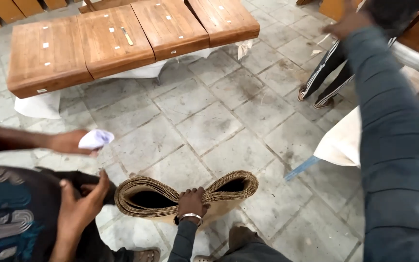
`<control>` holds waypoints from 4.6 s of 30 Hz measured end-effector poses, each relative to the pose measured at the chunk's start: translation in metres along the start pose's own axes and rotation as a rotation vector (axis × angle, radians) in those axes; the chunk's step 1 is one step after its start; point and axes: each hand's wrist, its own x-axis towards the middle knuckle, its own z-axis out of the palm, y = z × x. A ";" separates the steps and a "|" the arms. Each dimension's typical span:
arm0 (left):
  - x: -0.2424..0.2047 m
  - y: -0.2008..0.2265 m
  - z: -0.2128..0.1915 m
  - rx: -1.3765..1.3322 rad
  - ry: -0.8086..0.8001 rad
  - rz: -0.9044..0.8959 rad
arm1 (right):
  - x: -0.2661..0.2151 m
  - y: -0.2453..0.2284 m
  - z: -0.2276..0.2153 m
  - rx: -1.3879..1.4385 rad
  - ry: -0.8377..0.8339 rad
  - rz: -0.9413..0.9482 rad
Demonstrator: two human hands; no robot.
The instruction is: Rolling and folding large sheets of corrugated cardboard in a manufacturing workshop.
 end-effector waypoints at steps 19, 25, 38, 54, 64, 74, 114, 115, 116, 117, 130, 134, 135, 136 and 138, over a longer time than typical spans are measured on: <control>0.092 0.141 -0.178 -1.585 -0.186 -0.338 | 0.089 0.153 0.062 -0.060 -0.102 -0.133; 0.093 0.154 -0.174 -1.605 -0.151 -0.373 | -0.103 -0.087 0.105 -0.070 -0.394 -0.386; 0.103 0.182 -0.164 -1.527 -0.099 -0.394 | -0.432 -0.224 0.313 0.029 -0.735 -0.797; 0.081 0.181 -0.141 -1.498 0.188 -0.440 | -0.434 -0.223 0.304 0.021 -0.719 -0.711; 0.075 0.173 -0.146 -1.571 0.194 -0.498 | -0.450 -0.255 0.344 -0.137 -0.670 -0.790; 0.040 0.195 -0.195 -1.431 0.206 -0.801 | -0.443 -0.248 0.332 -0.063 -0.676 -0.719; -0.109 0.275 -0.034 -2.197 -0.353 -0.689 | -0.452 -0.259 0.310 -0.071 -0.703 -0.717; -0.108 0.270 -0.035 -2.199 -0.356 -0.691 | -0.452 -0.258 0.308 -0.073 -0.706 -0.718; -0.107 0.264 -0.035 -2.135 -0.248 -0.620 | -0.451 -0.259 0.306 -0.055 -0.706 -0.723; -0.107 0.257 -0.035 -2.065 -0.144 -0.549 | -0.451 -0.261 0.303 -0.037 -0.707 -0.727; -0.114 0.353 0.000 -1.850 -0.561 -0.852 | -0.450 -0.255 0.314 -0.083 -0.689 -0.736; -0.102 0.356 0.014 -1.858 -0.563 -1.049 | -0.454 -0.251 0.316 -0.050 -0.677 -0.736; -0.099 0.359 0.022 -1.854 -0.547 -1.171 | -0.455 -0.250 0.317 -0.027 -0.671 -0.724; -0.096 0.356 0.029 -1.858 -0.549 -1.169 | -0.457 -0.251 0.312 -0.030 -0.673 -0.723; -0.089 0.353 0.043 -1.807 -0.447 -1.297 | -0.461 -0.254 0.303 -0.038 -0.707 -0.728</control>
